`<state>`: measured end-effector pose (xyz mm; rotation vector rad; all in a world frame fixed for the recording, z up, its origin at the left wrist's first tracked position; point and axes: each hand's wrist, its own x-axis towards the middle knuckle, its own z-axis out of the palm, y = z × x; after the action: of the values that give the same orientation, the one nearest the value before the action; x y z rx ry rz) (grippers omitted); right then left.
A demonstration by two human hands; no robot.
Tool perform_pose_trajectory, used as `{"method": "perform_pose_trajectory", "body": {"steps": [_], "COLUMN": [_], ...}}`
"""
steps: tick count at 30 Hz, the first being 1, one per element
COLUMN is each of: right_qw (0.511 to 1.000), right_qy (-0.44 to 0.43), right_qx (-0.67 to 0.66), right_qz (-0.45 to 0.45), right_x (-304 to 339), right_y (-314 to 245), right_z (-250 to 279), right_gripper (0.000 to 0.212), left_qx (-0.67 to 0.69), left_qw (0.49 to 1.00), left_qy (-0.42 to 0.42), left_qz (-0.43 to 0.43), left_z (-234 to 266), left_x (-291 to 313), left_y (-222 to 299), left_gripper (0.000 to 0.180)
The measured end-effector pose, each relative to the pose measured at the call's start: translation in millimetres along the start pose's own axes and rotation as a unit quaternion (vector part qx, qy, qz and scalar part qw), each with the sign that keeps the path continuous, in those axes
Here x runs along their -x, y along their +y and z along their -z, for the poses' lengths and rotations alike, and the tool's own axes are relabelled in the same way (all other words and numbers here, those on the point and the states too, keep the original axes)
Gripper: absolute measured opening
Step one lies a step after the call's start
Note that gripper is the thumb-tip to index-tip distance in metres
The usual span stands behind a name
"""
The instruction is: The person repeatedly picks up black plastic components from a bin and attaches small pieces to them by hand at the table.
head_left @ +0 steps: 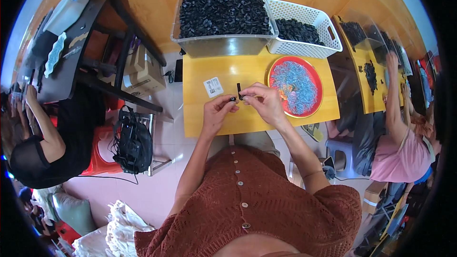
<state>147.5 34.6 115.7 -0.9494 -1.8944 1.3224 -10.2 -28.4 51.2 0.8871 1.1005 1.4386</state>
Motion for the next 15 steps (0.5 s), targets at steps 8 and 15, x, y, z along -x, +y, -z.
{"method": "perform_pose_trajectory", "body": {"steps": [8,15], "right_qw": [0.995,0.99], "right_qy": [-0.012,-0.03], "right_qx": [0.076,0.117], "right_qz": [0.068,0.078], "right_x": [2.5,3.9], "right_y": [-5.1,-11.9], "right_z": [0.5,2.8], "right_gripper": [0.015,0.014], "left_qx": [0.008,-0.002], "left_qw": [1.0,0.999], "left_qy": [-0.018,-0.025], "left_qz": [-0.015,-0.032], "left_z": [-11.1,-11.0], "left_x": [9.8,12.1], "left_y": [2.5,-1.8], "left_gripper": [0.017,0.019]}}
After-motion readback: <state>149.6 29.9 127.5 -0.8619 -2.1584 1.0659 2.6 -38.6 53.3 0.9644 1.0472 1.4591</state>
